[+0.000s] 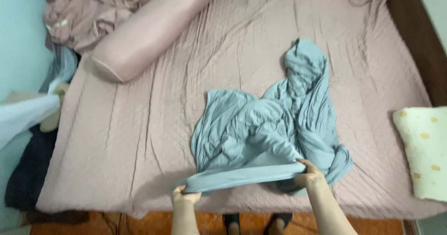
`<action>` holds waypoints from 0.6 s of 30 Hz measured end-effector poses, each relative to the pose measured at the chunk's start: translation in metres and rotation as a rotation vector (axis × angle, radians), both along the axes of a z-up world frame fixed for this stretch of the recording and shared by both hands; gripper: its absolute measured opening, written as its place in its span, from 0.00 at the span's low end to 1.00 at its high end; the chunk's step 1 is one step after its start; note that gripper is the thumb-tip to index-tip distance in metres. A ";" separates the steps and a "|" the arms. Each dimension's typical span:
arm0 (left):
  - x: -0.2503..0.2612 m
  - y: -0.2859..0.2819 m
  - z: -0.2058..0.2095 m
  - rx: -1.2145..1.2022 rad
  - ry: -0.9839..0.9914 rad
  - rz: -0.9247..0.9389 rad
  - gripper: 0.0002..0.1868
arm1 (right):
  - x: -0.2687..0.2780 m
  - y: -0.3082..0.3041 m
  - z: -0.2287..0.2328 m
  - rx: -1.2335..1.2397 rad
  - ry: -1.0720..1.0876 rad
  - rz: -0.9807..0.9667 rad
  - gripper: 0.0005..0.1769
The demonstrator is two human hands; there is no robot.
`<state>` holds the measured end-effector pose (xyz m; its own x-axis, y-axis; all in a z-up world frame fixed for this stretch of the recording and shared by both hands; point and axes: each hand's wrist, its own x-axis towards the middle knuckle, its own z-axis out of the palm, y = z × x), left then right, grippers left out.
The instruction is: The recorder is folding a light blue fitted bed sheet on a bed.
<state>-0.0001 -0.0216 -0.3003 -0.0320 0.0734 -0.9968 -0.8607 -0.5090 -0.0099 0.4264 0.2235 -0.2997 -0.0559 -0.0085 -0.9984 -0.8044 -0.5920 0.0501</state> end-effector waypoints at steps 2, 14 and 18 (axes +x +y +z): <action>-0.039 0.043 -0.007 -0.021 0.060 0.006 0.36 | -0.010 0.042 -0.002 -0.117 0.029 -0.114 0.18; -0.123 0.181 0.500 1.071 2.179 -0.200 0.23 | -0.155 0.126 0.470 1.579 0.167 -0.342 0.47; -0.090 0.125 0.482 0.735 1.655 0.028 0.28 | -0.152 0.108 0.440 1.606 0.264 -0.202 0.51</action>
<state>-0.0903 0.1034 0.1813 -0.8588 0.4186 0.2954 -0.2055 -0.8096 0.5499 0.2740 0.3317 0.1400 -0.0874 0.9943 0.0609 -0.9400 -0.0621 -0.3354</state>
